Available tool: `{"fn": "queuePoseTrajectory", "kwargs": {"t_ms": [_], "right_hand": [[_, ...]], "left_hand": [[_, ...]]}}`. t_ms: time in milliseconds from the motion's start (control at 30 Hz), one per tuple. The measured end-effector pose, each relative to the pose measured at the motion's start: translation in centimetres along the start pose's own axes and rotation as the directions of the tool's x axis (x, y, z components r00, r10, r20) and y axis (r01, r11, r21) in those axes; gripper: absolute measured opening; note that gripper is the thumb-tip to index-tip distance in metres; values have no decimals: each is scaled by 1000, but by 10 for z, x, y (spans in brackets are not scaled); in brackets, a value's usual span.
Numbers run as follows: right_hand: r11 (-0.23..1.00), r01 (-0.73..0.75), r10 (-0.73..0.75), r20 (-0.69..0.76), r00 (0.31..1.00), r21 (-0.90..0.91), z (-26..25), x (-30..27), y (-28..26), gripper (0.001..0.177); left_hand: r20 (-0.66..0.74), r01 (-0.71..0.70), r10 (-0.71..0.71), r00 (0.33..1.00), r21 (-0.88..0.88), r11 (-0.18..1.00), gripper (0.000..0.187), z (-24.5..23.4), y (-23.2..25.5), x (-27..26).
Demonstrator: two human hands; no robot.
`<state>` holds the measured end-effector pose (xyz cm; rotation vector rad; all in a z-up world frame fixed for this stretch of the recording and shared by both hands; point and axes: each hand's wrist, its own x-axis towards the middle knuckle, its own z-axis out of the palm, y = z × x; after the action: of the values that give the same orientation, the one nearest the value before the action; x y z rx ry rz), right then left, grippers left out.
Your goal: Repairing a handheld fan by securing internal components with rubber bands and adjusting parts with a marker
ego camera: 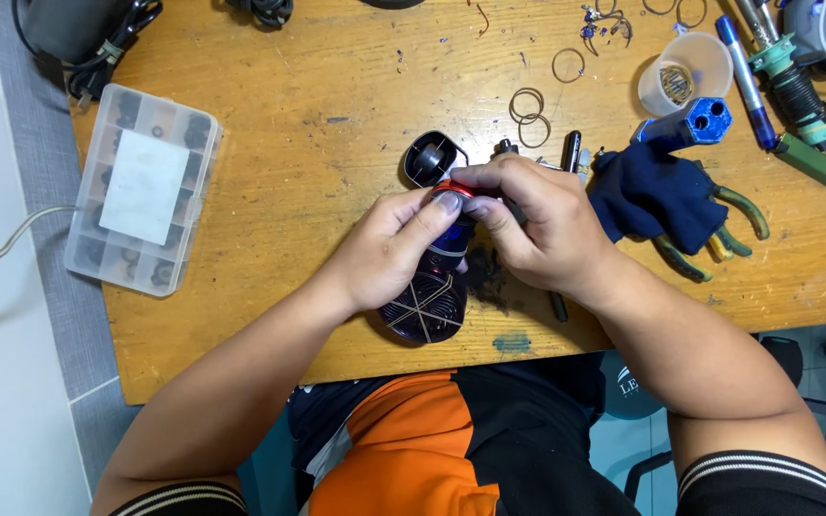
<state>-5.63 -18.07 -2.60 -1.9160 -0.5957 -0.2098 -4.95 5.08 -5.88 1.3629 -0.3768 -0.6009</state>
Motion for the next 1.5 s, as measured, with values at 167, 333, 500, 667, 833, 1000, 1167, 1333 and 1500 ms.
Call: {"fn": "queuePoseTrajectory", "kwargs": {"t_ms": [167, 333, 500, 667, 833, 1000, 1167, 1333, 1500], "right_hand": [[992, -62, 57, 45, 997, 114, -7, 9, -14, 30], [956, -167, 134, 147, 980, 240, -12, 16, -22, 32], [946, -203, 158, 189, 969, 253, -16, 16, -16, 20], [922, -234, 177, 202, 963, 308, -16, 15, -14, 19], [819, -346, 252, 256, 933, 457, -15, 6, -1, 17], [583, -538, 383, 377, 843, 609, -14, -1, 6, 16], [431, -572, 416, 409, 812, 698, -6, -8, 14, 13], [416, -596, 406, 446, 798, 687, -4, -8, 11, 13], [658, -406, 371, 196, 908, 635, 5, -7, 14, 21]], "left_hand": [[6, 55, -55, 998, -19, 998, 48, 5, 38, -7], [31, 102, -100, 995, -63, 993, 56, 1, 36, -5], [90, 171, -157, 983, -178, 969, 63, -3, 38, 0], [130, 171, -152, 980, -149, 974, 67, -3, 41, -3], [187, 138, -125, 974, -61, 988, 68, -5, 51, -5], [296, 136, -152, 943, 73, 988, 73, -15, 65, 2], [323, 164, -178, 929, 73, 984, 68, -10, 64, -3], [350, 162, -183, 919, 87, 983, 70, -11, 61, -3], [308, 131, -95, 947, -100, 986, 85, -14, 23, 2]]}}
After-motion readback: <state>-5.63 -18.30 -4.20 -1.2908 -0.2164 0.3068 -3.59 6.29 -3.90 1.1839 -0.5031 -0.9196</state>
